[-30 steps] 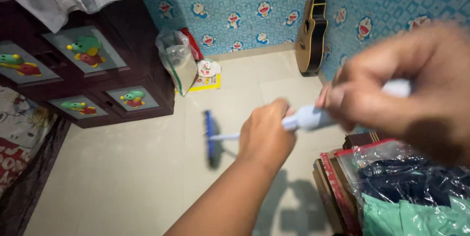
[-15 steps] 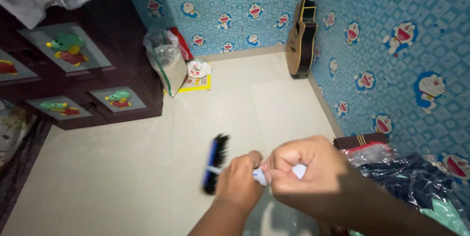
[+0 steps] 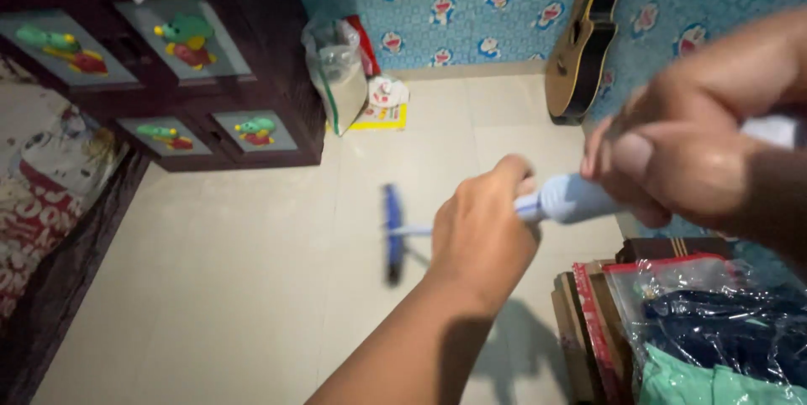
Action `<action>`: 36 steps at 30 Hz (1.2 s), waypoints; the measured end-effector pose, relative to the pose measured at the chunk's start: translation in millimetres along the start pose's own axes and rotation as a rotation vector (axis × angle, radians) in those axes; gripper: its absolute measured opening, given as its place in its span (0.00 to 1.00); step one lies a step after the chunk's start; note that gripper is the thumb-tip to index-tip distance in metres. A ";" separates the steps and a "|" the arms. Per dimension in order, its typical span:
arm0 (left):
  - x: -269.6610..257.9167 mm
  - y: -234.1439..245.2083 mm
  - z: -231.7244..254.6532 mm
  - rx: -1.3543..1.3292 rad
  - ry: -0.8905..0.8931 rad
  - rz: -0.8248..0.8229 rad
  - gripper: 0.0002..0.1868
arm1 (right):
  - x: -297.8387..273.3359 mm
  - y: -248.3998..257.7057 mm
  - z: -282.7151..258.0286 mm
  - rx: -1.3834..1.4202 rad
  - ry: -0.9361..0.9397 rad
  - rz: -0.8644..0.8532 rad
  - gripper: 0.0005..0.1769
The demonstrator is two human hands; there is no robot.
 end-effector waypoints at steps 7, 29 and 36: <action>-9.0 -10.4 -81.5 -0.246 0.054 -0.132 0.12 | 69.6 -110.3 -6.7 -0.103 -0.227 -0.125 0.15; -32.1 158.7 -161.6 -0.018 0.027 -0.110 0.06 | 195.7 -148.5 -91.0 -0.115 -0.241 0.103 0.15; -65.2 155.4 -236.3 -0.206 0.100 -0.191 0.13 | 229.8 -254.6 -67.2 0.242 -0.320 -0.050 0.24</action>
Point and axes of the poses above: each hand's wrist, its own x-axis towards the middle knuckle, its own y-axis out of the back of the hand, z = x × y, the point moved 5 cm from there along x, towards the middle knuckle, and after that the axes turned 15 degrees about -z, right-handed, at the moved point
